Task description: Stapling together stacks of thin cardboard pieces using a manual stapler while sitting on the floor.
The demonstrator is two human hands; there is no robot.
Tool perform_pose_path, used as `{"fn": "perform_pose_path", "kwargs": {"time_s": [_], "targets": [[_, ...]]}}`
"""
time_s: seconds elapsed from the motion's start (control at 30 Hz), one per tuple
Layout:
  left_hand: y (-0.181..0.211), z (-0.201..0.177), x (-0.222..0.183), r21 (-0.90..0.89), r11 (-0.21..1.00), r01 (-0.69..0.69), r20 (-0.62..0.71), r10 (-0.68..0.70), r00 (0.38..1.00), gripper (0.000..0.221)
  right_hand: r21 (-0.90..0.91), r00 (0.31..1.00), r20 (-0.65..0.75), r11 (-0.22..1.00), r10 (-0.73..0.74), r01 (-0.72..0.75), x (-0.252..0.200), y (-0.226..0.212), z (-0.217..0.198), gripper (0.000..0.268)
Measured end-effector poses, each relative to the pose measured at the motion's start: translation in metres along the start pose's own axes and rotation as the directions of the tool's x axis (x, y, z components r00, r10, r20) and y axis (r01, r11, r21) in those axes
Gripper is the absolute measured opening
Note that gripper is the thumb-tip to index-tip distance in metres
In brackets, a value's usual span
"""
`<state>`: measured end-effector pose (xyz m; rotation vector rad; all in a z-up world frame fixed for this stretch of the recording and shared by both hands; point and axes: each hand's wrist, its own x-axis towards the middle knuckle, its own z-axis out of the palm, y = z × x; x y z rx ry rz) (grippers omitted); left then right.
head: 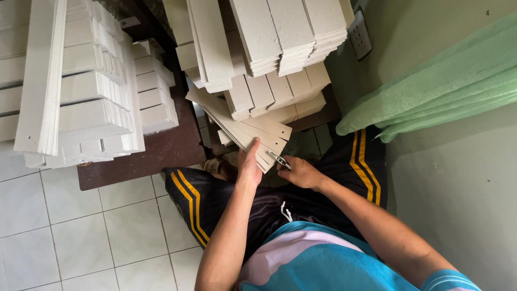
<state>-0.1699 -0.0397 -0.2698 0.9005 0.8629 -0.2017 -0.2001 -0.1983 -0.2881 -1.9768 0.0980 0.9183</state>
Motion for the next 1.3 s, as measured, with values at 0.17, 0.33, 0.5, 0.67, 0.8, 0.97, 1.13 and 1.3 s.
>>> {"fn": "perform_pose_path", "kwargs": {"time_s": [0.17, 0.33, 0.5, 0.67, 0.8, 0.97, 1.13, 1.3], "targets": [[0.005, -0.006, 0.003, -0.12, 0.99, 0.072, 0.048, -0.067, 0.997, 0.065, -0.113, 0.995, -0.092, 0.992, 0.041, -0.051, 0.011, 0.013, 0.006, 0.017], [-0.003, -0.011, 0.009, 0.001, 1.0, -0.013, 0.024, 0.013, 1.0, 0.064, -0.315, 0.988, -0.147, 0.949, -0.05, 0.001, 0.019, 0.027, 0.001, 0.028], [-0.011, -0.012, 0.018, 0.029, 0.999, -0.026, -0.013, 0.027, 1.0, 0.061, -0.593, 0.955, -0.252, 0.805, -0.159, -0.022, 0.013, 0.026, -0.004, 0.038], [0.019, 0.009, -0.018, -0.062, 0.998, 0.02, 0.0, -0.02, 1.0, 0.063, -0.075, 0.999, -0.023, 0.996, 0.038, -0.04, 0.018, 0.041, -0.011, 0.035], [0.037, 0.005, -0.033, -0.191, 0.965, 0.181, 0.186, -0.146, 0.972, 0.075, -0.09, 0.997, -0.011, 0.993, 0.071, -0.072, 0.005, 0.033, -0.018, 0.039], [0.002, -0.031, 0.012, -0.136, 0.99, 0.045, 0.213, -0.015, 0.977, 0.062, -0.274, 0.998, -0.061, 0.961, 0.013, -0.03, -0.011, 0.005, -0.024, 0.042], [-0.028, -0.05, 0.053, -0.108, 0.994, -0.017, 0.145, 0.033, 0.989, 0.053, -0.218, 0.999, -0.026, 0.976, -0.02, 0.014, -0.01, 0.008, -0.015, 0.04], [-0.023, -0.044, 0.044, -0.097, 0.995, -0.039, 0.076, 0.047, 0.996, 0.05, -0.173, 1.0, -0.014, 0.985, -0.015, 0.012, -0.009, 0.009, -0.014, 0.037]]}}
